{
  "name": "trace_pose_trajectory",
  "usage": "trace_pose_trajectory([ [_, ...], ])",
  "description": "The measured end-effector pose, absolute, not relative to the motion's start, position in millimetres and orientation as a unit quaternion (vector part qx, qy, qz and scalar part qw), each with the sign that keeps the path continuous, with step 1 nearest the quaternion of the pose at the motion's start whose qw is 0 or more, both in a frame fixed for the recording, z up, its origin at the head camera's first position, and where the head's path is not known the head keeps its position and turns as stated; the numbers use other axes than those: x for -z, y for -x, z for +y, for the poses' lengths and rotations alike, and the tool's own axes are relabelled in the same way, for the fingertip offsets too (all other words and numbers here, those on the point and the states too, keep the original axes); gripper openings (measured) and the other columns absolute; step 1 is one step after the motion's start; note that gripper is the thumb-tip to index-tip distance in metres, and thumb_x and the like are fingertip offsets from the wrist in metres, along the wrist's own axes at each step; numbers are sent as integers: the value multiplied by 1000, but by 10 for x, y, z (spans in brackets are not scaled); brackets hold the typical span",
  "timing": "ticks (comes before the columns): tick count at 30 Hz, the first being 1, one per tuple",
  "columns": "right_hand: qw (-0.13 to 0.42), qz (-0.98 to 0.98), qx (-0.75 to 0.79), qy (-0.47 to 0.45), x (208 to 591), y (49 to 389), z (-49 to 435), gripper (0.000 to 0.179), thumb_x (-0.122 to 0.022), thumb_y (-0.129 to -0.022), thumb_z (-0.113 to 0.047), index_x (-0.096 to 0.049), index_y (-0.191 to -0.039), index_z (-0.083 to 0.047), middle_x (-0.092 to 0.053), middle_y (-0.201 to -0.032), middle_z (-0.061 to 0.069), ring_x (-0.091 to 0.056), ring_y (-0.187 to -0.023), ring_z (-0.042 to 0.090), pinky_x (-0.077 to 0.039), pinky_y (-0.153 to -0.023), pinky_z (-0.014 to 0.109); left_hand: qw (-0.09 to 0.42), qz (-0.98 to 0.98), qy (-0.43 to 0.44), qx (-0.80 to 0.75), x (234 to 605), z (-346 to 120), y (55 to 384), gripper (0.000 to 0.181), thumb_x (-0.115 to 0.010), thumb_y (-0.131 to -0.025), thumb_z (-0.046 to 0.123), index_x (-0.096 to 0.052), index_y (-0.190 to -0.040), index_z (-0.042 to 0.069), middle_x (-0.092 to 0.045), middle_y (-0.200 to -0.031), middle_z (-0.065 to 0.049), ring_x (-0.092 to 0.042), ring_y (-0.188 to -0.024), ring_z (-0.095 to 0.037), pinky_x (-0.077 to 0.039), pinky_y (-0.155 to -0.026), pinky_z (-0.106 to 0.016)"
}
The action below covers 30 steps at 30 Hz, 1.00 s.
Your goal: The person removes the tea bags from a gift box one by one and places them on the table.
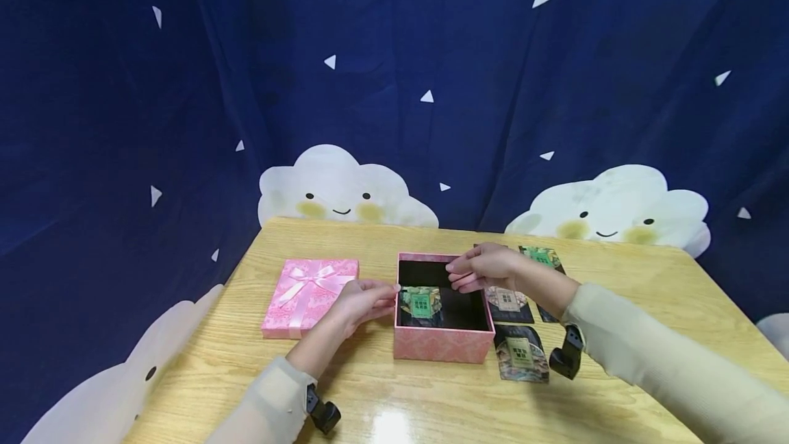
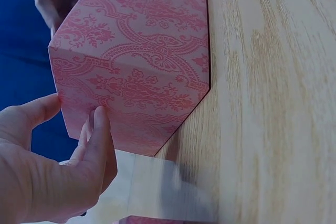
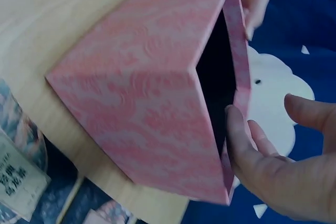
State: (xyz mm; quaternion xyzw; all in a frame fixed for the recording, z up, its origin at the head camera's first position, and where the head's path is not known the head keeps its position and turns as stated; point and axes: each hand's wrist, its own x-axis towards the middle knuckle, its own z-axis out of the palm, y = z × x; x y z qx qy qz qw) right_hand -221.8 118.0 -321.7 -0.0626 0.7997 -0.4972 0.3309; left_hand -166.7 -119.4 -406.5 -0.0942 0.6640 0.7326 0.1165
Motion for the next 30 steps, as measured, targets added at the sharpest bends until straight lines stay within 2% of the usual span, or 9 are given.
trace_pose_trajectory([
  [8,386,775,500,-30,3376,2249,944,29,-55,-96,-12,-59,-119,4,-66,-66,-4,-65,-66,6,-61,-91,31,119,659,95,-737,4062,-1203,1681,28,-68,-87,9,-61,-107,-10,-70,-93,-11,-68,-78,-12,-63,-85,-30],
  [12,388,781,483,-80,3445,2296,832,13,-53,-95,-14,-62,-92,-5,-61,-61,-5,-61,-66,8,-54,-104,37,120,661,99,-734,4078,-1203,1687,29,-67,-88,9,-61,-108,-10,-70,-101,-17,-67,-75,-11,-62,-86,-31],
  [15,391,791,460,-100,3474,2332,746,21,-53,-94,-16,-53,-74,-12,-54,-59,-5,-55,-65,10,-48,-111,39,119,662,99,-733,4088,-1203,1694,29,-67,-88,9,-60,-108,-10,-68,-107,-21,-67,-72,-9,-62,-86,-31],
  [18,393,799,443,-106,3486,2359,695,27,-52,-94,-16,-48,-67,-13,-50,-55,-5,-52,-60,10,-48,-112,40,117,662,100,-734,4082,-1201,1700,28,-68,-87,10,-61,-107,-10,-68,-107,-21,-66,-72,-9,-62,-86,-32],
  [20,388,801,441,-112,3501,2369,679,31,-52,-93,-15,-46,-63,-13,-46,-52,-5,-47,-56,9,-53,-101,35,114,663,98,-733,4070,-1191,1690,26,-68,-87,9,-61,-105,-9,-70,-102,-19,-67,-72,-9,-62,-85,-32],
  [23,368,807,444,-127,3549,2343,671,19,-53,-92,-13,-49,-74,-8,-46,-64,0,-44,-60,12,-55,-95,34,114,665,98,-732,4059,-1178,1675,23,-68,-87,9,-62,-102,-8,-70,-97,-15,-67,-73,-10,-64,-81,-29],
  [25,360,808,447,-136,3592,2316,670,11,-53,-91,-12,-52,-90,-1,-45,-76,5,-43,-66,15,-55,-93,34,116,665,99,-732,4059,-1173,1663,23,-68,-87,9,-62,-101,-8,-70,-96,-14,-67,-74,-11,-64,-78,-27],
  [27,351,811,447,-139,3628,2284,673,27,-53,-90,-12,-48,-111,4,-45,-89,9,-45,-74,18,-53,-103,40,119,662,102,-733,4065,-1176,1663,24,-68,-87,9,-61,-102,-8,-70,-96,-14,-67,-74,-11,-64,-76,-25],
  [30,347,813,447,-138,3660,2265,683,40,-52,-91,-13,-45,-125,7,-49,-101,13,-51,-83,22,-52,-105,42,117,660,103,-734,4070,-1180,1662,26,-68,-87,9,-61,-104,-9,-70,-95,-14,-67,-73,-11,-64,-77,-25],
])
